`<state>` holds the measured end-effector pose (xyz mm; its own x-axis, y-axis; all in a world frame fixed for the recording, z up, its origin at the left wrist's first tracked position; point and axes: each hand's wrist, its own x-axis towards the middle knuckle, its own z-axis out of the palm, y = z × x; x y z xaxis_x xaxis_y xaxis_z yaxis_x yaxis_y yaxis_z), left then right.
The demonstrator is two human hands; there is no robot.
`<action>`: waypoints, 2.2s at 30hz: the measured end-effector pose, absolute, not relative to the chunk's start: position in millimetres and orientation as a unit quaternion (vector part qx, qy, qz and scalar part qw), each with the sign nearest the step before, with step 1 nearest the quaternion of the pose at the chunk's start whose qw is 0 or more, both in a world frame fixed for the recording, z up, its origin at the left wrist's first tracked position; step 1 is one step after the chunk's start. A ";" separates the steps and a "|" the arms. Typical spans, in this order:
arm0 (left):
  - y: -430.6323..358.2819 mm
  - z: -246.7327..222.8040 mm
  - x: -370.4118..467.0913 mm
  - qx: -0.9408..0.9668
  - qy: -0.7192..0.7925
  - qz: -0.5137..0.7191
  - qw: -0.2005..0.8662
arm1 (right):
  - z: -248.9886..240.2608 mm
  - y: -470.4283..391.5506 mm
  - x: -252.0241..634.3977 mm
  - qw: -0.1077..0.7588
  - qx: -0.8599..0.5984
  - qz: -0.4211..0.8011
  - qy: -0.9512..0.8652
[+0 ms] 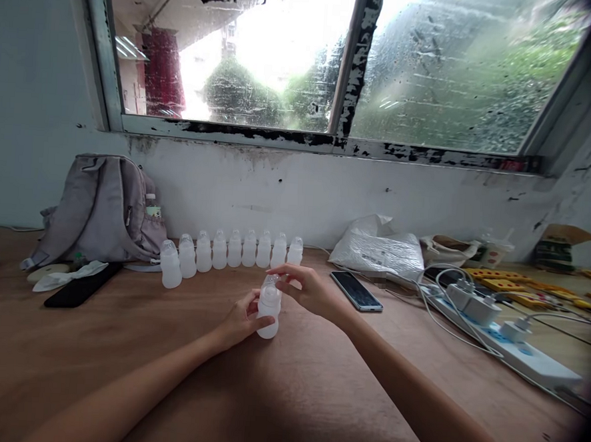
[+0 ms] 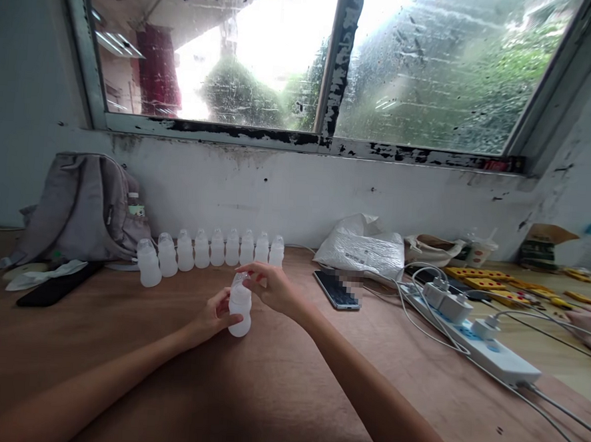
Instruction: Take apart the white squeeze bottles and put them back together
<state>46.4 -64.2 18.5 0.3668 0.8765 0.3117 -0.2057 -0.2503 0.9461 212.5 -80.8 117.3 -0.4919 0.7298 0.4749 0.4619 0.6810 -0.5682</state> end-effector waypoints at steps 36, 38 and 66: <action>-56.0 20.9 28.9 0.807 0.280 0.322 0.407 | 26.5 -69.0 200.4 0.476 -0.279 0.200 -0.810; -54.6 23.2 26.5 0.832 0.294 0.293 0.368 | 19.4 -65.9 202.5 0.457 -0.292 0.201 -0.815; -39.2 -0.4 16.7 0.888 0.393 0.220 0.087 | -15.6 57.8 304.0 0.475 -0.586 0.024 -0.656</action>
